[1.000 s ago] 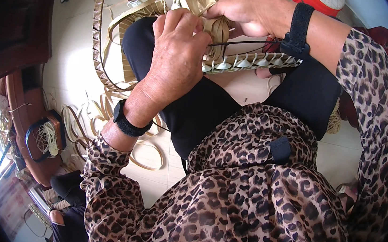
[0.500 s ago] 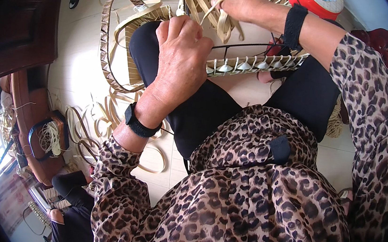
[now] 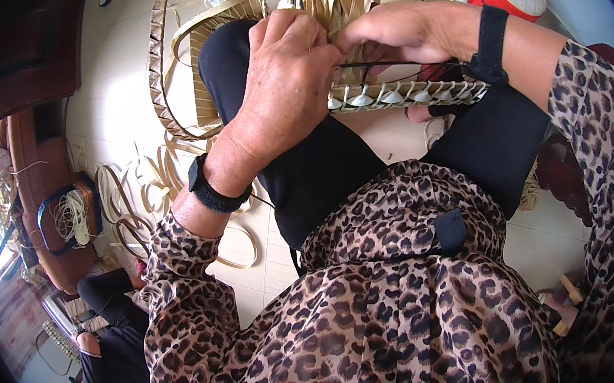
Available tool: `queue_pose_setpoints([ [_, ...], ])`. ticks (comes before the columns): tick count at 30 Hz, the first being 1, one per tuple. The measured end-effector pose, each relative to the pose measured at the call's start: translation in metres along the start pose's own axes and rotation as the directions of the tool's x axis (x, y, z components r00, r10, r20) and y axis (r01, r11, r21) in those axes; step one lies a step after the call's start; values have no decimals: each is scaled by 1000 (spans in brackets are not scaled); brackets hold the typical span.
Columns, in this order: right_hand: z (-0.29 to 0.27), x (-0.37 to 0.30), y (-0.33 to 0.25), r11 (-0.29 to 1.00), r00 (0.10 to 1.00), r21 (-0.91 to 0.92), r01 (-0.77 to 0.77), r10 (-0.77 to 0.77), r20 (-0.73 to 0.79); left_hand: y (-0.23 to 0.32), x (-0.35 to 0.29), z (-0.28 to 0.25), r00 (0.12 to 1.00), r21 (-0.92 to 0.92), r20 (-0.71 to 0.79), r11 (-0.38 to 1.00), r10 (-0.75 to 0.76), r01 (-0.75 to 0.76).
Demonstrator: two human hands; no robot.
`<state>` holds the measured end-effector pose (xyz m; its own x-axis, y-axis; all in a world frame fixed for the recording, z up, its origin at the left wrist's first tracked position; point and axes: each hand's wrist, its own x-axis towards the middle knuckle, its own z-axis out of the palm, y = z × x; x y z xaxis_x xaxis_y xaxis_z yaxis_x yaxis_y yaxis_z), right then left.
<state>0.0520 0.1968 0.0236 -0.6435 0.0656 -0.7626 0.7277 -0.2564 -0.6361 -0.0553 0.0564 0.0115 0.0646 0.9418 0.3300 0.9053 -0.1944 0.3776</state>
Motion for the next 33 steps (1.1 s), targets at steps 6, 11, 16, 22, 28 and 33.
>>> queue_pose_setpoints([
  [6,-7,3,7,994,988,90,58,-70,136,10,-1,-5,991,-17,-86,995,-98,97],
  [11,-5,2,7,993,974,93,74,-91,206,20,-8,-8,896,81,-88,894,-435,442],
  [16,-2,0,4,995,957,100,16,-45,288,35,-11,-1,823,98,-209,826,-528,555],
  [22,-1,0,3,996,965,1,91,-88,247,50,-6,16,555,-199,-112,566,-824,800],
  [28,-22,-5,10,977,948,-76,199,-172,266,57,8,15,410,-518,126,293,-903,804],
  [33,-13,-6,3,898,958,-349,269,-214,190,55,2,14,334,-576,173,180,-927,797],
])
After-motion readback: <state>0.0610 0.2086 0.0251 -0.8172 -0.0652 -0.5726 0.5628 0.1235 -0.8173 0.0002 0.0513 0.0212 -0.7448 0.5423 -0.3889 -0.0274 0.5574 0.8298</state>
